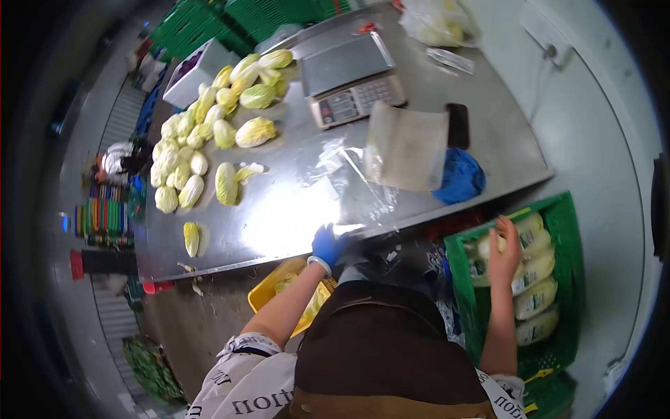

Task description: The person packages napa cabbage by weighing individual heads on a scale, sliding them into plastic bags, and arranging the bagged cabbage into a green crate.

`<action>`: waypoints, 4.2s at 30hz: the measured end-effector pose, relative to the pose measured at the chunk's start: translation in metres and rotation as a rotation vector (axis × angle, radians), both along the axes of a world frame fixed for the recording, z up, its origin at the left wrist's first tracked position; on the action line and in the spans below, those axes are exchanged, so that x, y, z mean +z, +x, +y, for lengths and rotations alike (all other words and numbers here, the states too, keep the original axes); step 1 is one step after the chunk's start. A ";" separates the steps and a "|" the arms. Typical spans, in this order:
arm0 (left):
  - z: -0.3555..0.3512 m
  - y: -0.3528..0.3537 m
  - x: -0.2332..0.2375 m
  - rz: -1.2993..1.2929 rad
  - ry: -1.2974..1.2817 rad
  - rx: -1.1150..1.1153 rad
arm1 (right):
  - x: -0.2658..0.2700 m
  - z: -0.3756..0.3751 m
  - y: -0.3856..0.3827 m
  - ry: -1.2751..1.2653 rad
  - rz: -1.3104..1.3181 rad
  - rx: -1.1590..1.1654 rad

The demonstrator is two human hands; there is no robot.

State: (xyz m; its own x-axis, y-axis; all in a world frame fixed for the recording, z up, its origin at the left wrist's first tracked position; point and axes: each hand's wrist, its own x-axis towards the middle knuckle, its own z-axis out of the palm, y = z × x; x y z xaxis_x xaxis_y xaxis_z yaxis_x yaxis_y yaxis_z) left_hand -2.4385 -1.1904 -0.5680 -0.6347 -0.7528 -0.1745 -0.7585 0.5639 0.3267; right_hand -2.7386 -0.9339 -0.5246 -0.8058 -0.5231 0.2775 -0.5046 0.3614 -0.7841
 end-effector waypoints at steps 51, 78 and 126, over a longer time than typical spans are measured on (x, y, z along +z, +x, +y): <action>-0.484 0.360 0.122 1.388 0.611 0.551 | 0.088 -0.628 0.378 0.149 0.072 1.238; -0.306 0.170 0.007 0.809 0.872 0.610 | 0.029 -0.506 -0.097 -0.092 -0.254 0.029; -0.135 -0.011 -0.065 0.799 0.706 0.304 | -0.054 -0.351 0.150 0.094 -1.121 0.273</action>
State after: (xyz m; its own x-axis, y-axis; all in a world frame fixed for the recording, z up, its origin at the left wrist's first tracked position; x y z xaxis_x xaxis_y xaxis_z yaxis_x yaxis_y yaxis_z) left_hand -2.4493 -1.3256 -0.6331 -0.5618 -0.7891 -0.2485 -0.2610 -0.1159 0.9583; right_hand -2.5891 -1.2846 -0.5782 -0.4323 -0.6982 -0.5707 0.3869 0.4281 -0.8167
